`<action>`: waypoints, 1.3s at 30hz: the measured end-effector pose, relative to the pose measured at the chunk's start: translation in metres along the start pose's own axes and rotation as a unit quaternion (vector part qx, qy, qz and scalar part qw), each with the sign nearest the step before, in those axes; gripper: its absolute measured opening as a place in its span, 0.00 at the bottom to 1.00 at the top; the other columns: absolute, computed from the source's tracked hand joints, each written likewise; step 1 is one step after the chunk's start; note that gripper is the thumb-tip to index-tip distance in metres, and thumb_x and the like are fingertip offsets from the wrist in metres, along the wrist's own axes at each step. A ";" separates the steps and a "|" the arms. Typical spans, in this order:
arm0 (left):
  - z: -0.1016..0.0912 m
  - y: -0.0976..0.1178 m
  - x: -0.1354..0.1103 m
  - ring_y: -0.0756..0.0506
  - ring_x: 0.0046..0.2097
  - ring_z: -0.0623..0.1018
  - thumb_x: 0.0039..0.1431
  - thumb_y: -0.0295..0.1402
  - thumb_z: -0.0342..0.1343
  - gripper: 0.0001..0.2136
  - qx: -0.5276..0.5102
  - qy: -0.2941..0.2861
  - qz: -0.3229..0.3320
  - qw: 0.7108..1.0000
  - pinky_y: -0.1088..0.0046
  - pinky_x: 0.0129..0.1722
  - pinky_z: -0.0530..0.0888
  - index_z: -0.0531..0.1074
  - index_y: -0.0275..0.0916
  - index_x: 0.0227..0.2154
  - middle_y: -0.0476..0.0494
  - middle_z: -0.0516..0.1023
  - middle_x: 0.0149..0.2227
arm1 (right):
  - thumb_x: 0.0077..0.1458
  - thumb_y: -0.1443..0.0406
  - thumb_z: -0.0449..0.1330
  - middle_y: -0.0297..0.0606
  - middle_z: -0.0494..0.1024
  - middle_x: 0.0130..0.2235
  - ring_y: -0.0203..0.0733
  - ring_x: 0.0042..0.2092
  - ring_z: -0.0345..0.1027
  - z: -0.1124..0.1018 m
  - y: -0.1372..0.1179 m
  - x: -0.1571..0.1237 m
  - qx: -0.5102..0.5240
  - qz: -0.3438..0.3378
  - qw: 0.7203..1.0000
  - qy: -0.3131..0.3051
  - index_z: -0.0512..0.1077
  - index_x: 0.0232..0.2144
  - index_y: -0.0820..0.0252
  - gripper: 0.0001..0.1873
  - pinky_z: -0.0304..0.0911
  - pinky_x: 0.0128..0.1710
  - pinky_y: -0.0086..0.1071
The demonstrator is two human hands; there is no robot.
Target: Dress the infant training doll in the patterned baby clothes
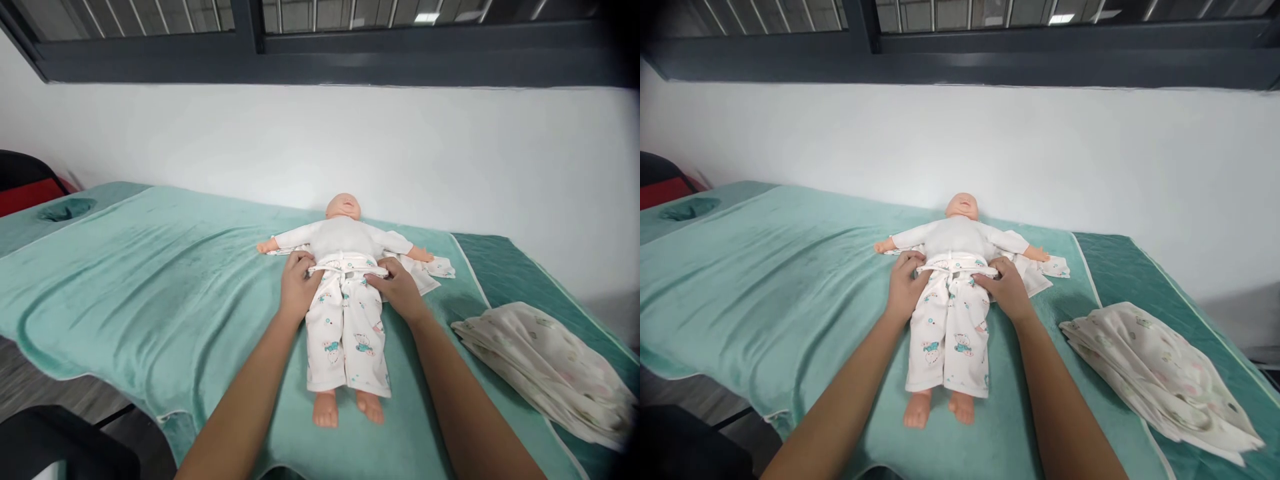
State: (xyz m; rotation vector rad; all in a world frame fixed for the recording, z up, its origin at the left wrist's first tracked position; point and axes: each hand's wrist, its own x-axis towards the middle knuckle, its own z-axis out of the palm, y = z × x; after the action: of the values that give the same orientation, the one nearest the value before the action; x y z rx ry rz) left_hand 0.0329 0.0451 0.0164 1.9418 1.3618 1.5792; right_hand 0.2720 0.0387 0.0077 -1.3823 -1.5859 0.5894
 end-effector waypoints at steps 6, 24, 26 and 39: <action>-0.006 0.015 -0.028 0.46 0.44 0.73 0.59 0.33 0.54 0.03 0.005 -0.017 -0.145 0.989 0.67 0.47 0.68 0.72 0.41 0.33 0.45 0.73 0.44 | 0.50 0.54 0.64 0.35 0.71 0.33 0.44 0.39 0.65 0.009 -0.006 -0.005 -0.047 -0.032 0.995 0.079 0.67 0.21 0.55 0.15 0.57 0.41 0.37; 0.029 -0.005 0.016 0.48 0.38 0.70 0.59 0.33 0.54 0.04 -0.023 0.007 -0.138 0.990 0.71 0.42 0.67 0.70 0.40 0.36 0.48 0.71 0.36 | 0.51 0.49 0.61 0.33 0.70 0.34 0.42 0.37 0.64 0.017 -0.004 0.006 0.063 0.058 0.992 0.097 0.68 0.34 0.55 0.18 0.62 0.37 0.34; 0.027 -0.006 0.013 0.48 0.39 0.70 0.59 0.34 0.54 0.05 -0.034 0.003 -0.147 0.988 0.71 0.42 0.67 0.70 0.40 0.37 0.48 0.72 0.37 | 0.48 0.52 0.64 0.40 0.70 0.48 0.46 0.48 0.66 0.018 -0.003 0.007 0.083 0.040 0.987 0.132 0.66 0.46 0.54 0.25 0.64 0.45 0.37; 0.027 -0.009 0.008 0.48 0.39 0.71 0.60 0.35 0.53 0.04 -0.040 -0.005 -0.138 0.990 0.72 0.42 0.68 0.69 0.41 0.35 0.48 0.72 0.37 | 0.57 0.50 0.56 0.41 0.69 0.61 0.53 0.64 0.59 0.011 -0.004 0.029 -0.009 0.029 0.999 -0.014 0.69 0.57 0.53 0.28 0.50 0.64 0.49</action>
State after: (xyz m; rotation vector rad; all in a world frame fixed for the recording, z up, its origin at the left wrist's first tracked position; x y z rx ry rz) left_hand 0.0521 0.0653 0.0048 1.6311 1.4669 1.4659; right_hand 0.2623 0.0675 0.0160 -1.4422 -1.5819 0.6340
